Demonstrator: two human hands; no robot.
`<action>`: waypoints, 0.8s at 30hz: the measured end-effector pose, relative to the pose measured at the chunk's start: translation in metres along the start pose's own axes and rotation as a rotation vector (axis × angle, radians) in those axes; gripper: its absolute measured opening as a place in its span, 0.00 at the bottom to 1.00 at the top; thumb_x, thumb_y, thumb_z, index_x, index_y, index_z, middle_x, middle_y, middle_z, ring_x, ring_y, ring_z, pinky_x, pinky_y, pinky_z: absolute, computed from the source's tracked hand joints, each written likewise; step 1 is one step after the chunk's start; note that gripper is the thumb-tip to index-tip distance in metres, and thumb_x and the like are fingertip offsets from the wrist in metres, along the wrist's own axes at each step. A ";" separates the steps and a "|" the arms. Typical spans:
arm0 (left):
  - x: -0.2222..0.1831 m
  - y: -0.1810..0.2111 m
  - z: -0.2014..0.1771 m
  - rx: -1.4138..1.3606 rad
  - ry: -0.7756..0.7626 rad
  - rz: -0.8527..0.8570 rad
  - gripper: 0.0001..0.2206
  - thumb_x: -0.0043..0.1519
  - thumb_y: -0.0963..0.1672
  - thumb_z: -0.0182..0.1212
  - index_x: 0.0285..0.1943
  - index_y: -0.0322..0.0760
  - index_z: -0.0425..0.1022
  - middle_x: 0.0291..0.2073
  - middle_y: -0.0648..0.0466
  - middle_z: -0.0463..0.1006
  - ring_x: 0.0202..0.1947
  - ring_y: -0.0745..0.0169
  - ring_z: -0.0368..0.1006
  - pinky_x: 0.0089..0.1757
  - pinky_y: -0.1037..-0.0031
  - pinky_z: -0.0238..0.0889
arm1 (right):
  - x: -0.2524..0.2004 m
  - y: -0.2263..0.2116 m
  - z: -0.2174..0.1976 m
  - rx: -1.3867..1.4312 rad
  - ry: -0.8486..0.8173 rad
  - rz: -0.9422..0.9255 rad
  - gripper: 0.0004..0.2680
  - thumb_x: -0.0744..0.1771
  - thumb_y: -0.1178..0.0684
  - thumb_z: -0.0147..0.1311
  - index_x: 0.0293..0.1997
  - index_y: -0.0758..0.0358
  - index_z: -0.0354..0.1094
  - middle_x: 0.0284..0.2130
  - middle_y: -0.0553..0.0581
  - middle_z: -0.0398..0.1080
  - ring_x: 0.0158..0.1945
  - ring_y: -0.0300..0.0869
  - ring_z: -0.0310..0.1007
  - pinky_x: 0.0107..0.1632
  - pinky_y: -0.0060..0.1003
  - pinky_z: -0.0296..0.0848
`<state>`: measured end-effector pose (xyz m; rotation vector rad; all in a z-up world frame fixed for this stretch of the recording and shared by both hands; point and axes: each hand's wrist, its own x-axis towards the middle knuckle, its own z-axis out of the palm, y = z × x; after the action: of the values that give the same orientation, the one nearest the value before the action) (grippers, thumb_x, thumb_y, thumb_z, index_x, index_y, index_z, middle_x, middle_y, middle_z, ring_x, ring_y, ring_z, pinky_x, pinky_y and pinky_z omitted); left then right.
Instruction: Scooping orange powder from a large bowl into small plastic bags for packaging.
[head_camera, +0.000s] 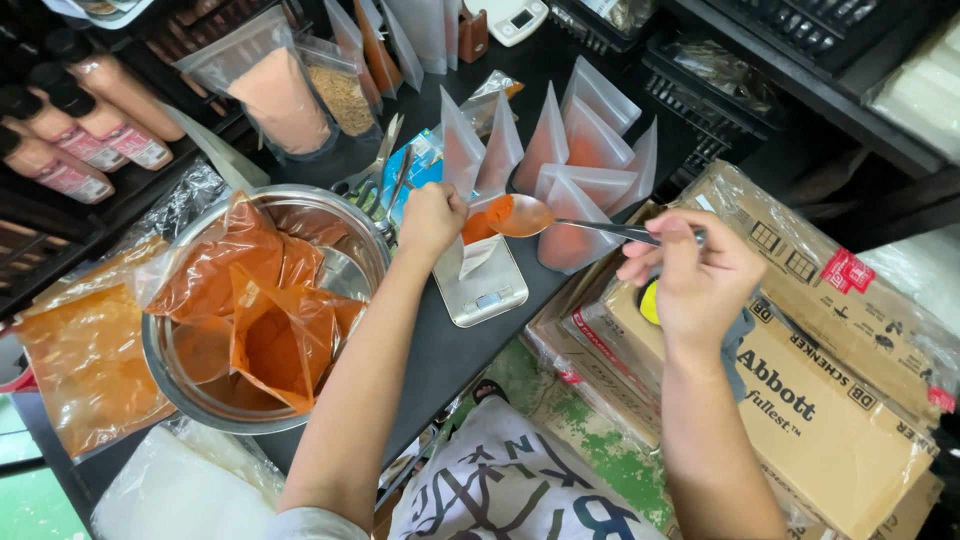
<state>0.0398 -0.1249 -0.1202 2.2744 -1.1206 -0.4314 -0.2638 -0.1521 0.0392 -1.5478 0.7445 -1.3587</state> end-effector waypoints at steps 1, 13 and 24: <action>0.002 -0.003 0.006 -0.003 0.009 -0.005 0.07 0.59 0.41 0.57 0.28 0.36 0.78 0.27 0.35 0.78 0.40 0.28 0.78 0.40 0.50 0.73 | -0.001 -0.001 0.000 0.003 -0.009 -0.005 0.06 0.71 0.63 0.48 0.37 0.70 0.71 0.23 0.69 0.73 0.20 0.42 0.74 0.22 0.28 0.73; -0.171 0.001 0.004 -0.340 0.284 -0.193 0.20 0.65 0.48 0.58 0.56 0.25 0.70 0.42 0.28 0.76 0.46 0.22 0.74 0.45 0.35 0.68 | -0.065 0.014 0.116 0.434 -0.305 0.113 0.09 0.71 0.55 0.49 0.36 0.71 0.69 0.18 0.72 0.72 0.17 0.45 0.75 0.17 0.31 0.72; -0.215 -0.009 0.036 1.049 0.994 -0.616 0.16 0.65 0.40 0.45 0.57 0.29 0.74 0.46 0.41 0.75 0.51 0.48 0.73 0.46 0.69 0.67 | -0.239 0.113 0.195 -1.134 -0.572 -0.319 0.06 0.71 0.43 0.48 0.49 0.46 0.64 0.36 0.46 0.66 0.39 0.38 0.64 0.45 0.38 0.62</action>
<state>-0.1021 0.0390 -0.1461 3.0074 -0.0349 1.2598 -0.1102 0.0616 -0.1573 -2.8702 0.9720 -0.5521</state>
